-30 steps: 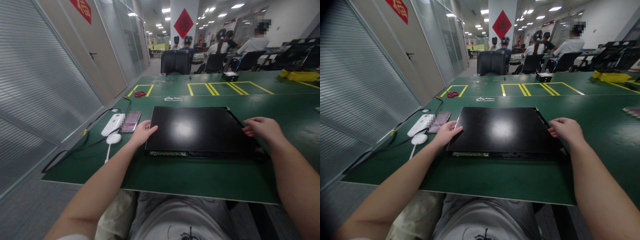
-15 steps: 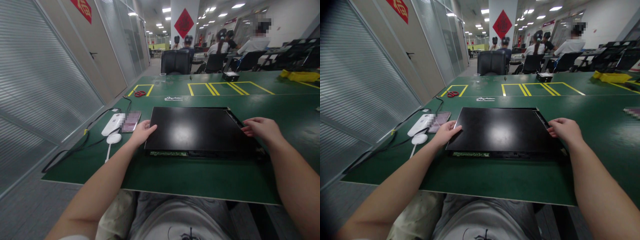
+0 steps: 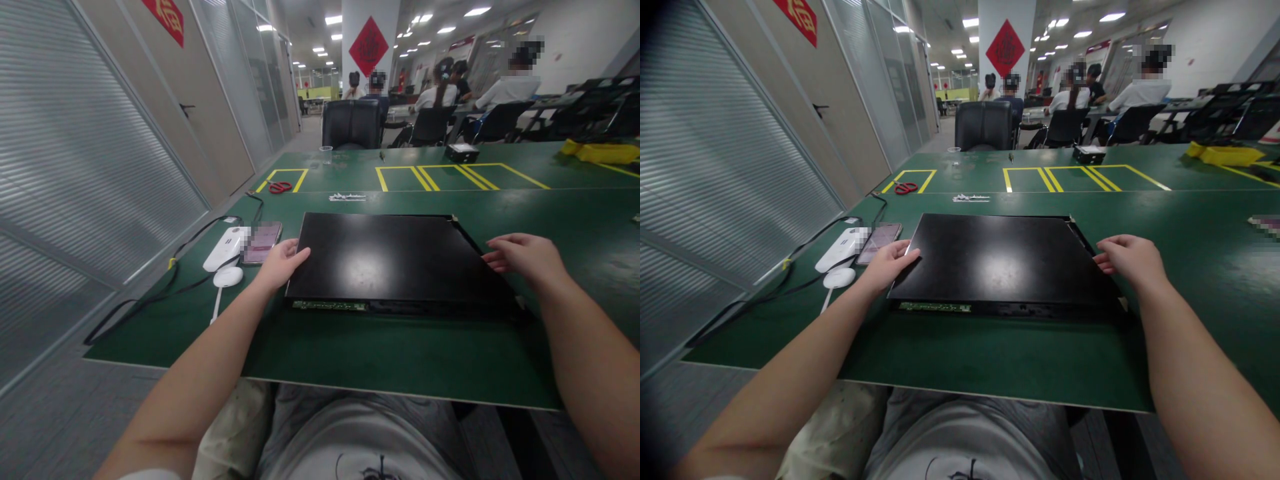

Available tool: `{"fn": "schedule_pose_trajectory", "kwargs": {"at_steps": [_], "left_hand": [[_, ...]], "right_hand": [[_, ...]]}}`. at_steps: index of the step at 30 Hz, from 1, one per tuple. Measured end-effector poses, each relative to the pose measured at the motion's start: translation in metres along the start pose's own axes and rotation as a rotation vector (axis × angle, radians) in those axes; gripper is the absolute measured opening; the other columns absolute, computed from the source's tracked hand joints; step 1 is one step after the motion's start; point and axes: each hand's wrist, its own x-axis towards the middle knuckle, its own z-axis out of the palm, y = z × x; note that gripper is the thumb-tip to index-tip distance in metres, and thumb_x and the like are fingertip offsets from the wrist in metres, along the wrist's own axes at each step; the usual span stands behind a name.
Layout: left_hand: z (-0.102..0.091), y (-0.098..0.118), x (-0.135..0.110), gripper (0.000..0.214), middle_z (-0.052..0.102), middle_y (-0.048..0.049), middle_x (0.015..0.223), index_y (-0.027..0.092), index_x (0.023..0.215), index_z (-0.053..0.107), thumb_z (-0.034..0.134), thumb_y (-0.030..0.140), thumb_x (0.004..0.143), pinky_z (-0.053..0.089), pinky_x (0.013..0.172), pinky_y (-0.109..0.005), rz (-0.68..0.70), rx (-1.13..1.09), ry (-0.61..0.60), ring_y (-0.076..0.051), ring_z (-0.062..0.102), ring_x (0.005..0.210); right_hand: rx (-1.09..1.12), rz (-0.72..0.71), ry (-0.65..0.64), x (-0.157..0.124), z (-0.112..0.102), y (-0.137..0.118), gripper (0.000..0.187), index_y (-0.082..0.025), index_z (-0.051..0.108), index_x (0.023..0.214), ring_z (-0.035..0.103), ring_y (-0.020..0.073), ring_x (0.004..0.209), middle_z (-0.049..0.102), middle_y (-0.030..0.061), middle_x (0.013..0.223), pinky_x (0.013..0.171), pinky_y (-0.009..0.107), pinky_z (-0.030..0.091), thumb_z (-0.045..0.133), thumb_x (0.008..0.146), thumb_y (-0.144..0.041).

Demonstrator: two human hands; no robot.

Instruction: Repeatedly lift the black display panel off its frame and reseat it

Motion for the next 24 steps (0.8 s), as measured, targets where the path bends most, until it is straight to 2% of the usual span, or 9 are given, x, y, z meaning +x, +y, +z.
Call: {"fn": "schedule_pose_trajectory", "kwargs": {"at_steps": [4,9,11,16,24], "left_hand": [[-0.002,-0.004,0.003,0.055,0.077,-0.0141,0.108,0.013,0.107,0.072,0.09,0.034,0.06,0.057,0.089,-0.039,0.019,-0.02,0.05,-0.03,0.071,0.104],[-0.004,-0.005,0.005,0.066,0.078,-0.0118,0.102,0.014,0.119,0.071,0.089,0.039,0.06,0.057,0.087,-0.04,0.027,-0.04,0.077,-0.029,0.073,0.096],[-0.004,-0.003,0.005,0.062,0.078,-0.0106,0.101,0.015,0.12,0.072,0.086,0.036,0.063,0.057,0.087,-0.039,0.026,-0.064,0.08,-0.028,0.073,0.096],[-0.002,0.001,0.006,0.038,0.079,-0.0077,0.095,0.017,0.107,0.076,0.075,0.022,0.069,0.058,0.08,-0.034,-0.021,-0.157,0.125,-0.027,0.073,0.095],[-0.001,0.008,0.005,0.047,0.079,-0.008,0.095,0.014,0.115,0.072,0.076,0.017,0.068,0.058,0.077,-0.031,-0.01,-0.285,0.098,-0.023,0.074,0.087]], "right_hand": [[-0.005,0.015,-0.008,0.0,0.002,-0.001,0.003,-0.015,0.06,0.084,0.063,0.0152,0.048,0.066,0.0066,0.06,0.046,0.022,0.052,0.062,0.083,-0.013],[0.013,0.021,-0.002,-0.005,0.004,-0.006,0.004,-0.015,0.059,0.084,0.062,0.0144,0.046,0.065,0.0053,0.057,0.044,0.02,0.051,0.058,0.084,-0.011],[0.029,0.016,0.007,-0.007,0.004,-0.008,0.005,-0.015,0.06,0.084,0.062,0.0142,0.046,0.064,0.0052,0.057,0.044,0.02,0.051,0.058,0.084,-0.01],[0.025,0.014,0.014,-0.011,0.003,-0.01,0.007,-0.015,0.06,0.084,0.062,0.0136,0.045,0.064,0.005,0.056,0.044,0.019,0.05,0.057,0.083,-0.009],[0.053,0.027,-0.024,-0.018,0.005,-0.015,0.009,-0.015,0.059,0.084,0.061,0.0128,0.045,0.065,0.0054,0.056,0.043,0.018,0.05,0.054,0.085,-0.008]]}}
